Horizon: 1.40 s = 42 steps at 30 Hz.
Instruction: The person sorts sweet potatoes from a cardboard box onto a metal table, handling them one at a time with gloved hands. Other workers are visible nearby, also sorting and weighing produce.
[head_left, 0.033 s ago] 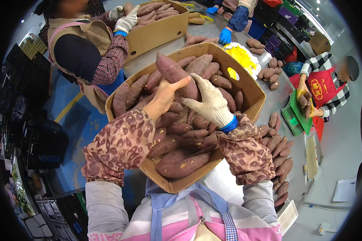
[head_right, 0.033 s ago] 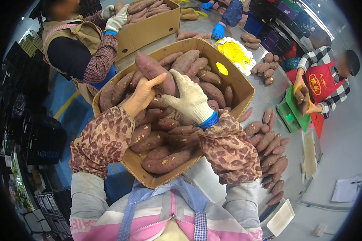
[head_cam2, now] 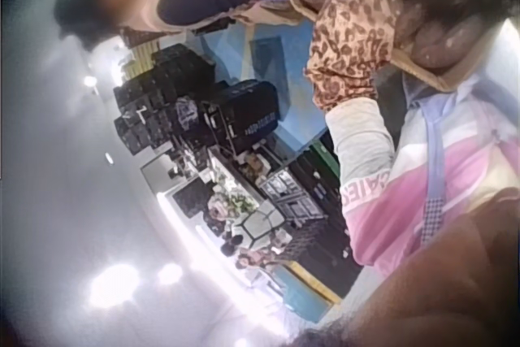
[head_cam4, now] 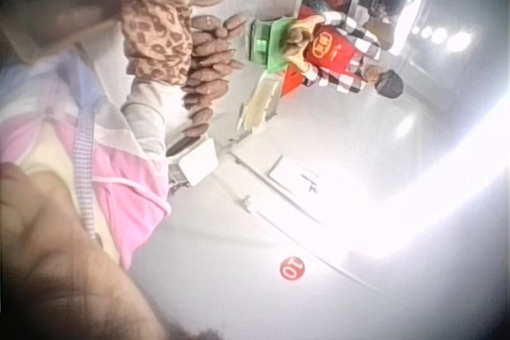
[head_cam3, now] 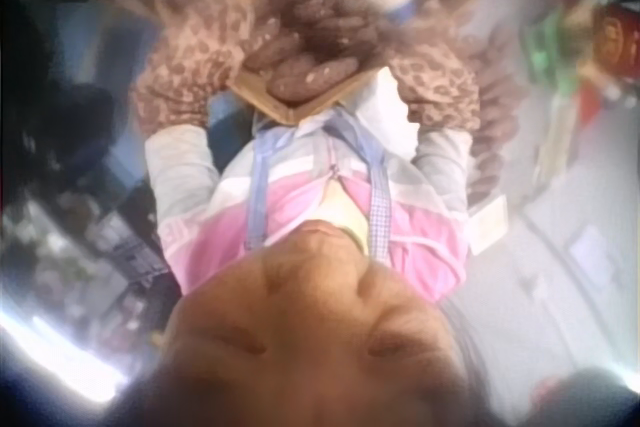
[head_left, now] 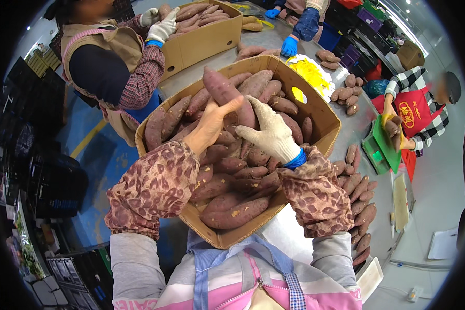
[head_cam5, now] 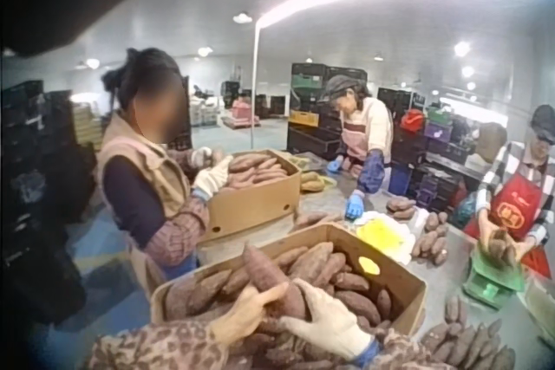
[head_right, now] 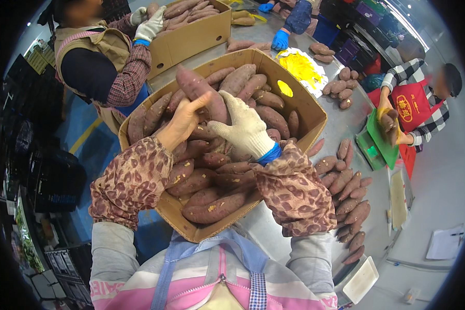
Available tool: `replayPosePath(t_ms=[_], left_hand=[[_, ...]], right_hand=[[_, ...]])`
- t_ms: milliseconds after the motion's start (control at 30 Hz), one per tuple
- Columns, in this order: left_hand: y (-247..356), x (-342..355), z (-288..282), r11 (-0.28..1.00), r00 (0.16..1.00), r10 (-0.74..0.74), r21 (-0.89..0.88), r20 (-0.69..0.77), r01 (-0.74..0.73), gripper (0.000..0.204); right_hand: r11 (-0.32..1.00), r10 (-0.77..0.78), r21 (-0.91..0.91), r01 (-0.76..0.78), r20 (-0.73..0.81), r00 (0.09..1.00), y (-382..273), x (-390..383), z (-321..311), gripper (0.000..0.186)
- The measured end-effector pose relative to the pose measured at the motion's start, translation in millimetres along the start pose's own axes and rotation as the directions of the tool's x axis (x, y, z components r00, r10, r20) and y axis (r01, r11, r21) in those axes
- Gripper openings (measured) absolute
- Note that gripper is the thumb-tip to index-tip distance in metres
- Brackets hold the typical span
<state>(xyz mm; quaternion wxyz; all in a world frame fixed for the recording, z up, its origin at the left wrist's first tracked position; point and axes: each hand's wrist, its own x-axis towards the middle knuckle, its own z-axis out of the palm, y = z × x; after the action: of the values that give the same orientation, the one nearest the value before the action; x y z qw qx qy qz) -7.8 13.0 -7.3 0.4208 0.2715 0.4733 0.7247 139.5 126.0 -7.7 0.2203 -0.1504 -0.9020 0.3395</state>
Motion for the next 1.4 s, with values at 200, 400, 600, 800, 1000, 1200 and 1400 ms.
replayPosePath(t_ms=[200, 400, 600, 800, 1000, 1200, 1400], left_hand=[[3.0, 7.2, -7.6, 0.996, 0.987, 0.056, -0.083, 0.149, -0.044, 0.068], [-8.8, 8.6, -7.7, 0.994, 0.994, 0.109, 0.029, 0.014, -0.109, 0.053], [-17.0, 9.1, -2.2, 0.991, 0.996, 0.078, 0.113, -0.041, -0.073, 0.069], [-22.9, 6.7, -5.2, 0.962, 0.986, 0.067, 0.272, -0.155, -0.023, 0.1], [-34.6, 17.7, -20.1, 0.923, 0.993, -0.01, 0.38, -0.12, 0.056, 0.076], [-38.1, 20.3, -26.0, 0.94, 0.996, -0.045, 0.335, -0.075, 0.068, 0.111], [-37.4, 20.8, -28.1, 0.897, 0.999, -0.007, 0.441, -0.039, 0.024, 0.111]], right_hand=[[0.955, 0.012, 0.296, -0.023, 0.038, 0.999, 15.5, 4.4, 0.8, 0.076], [0.865, 0.083, 0.5, 0.042, -0.225, 0.971, 8.4, 6.2, 0.0, 0.059], [0.952, 0.096, 0.299, -0.058, -0.115, 0.989, 0.2, 1.0, -6.7, 0.047], [0.978, 0.098, 0.193, -0.079, -0.092, 0.991, 5.4, 3.3, -7.0, 0.035], [0.983, -0.051, -0.182, 0.03, -0.116, 0.992, 10.5, 1.4, -6.7, 0.032], [0.985, -0.025, -0.171, -0.002, -0.155, 0.988, 10.3, 2.3, -3.8, 0.029], [0.972, 0.206, 0.13, -0.195, -0.081, 0.975, 11.7, 3.2, -0.5, 0.029]])
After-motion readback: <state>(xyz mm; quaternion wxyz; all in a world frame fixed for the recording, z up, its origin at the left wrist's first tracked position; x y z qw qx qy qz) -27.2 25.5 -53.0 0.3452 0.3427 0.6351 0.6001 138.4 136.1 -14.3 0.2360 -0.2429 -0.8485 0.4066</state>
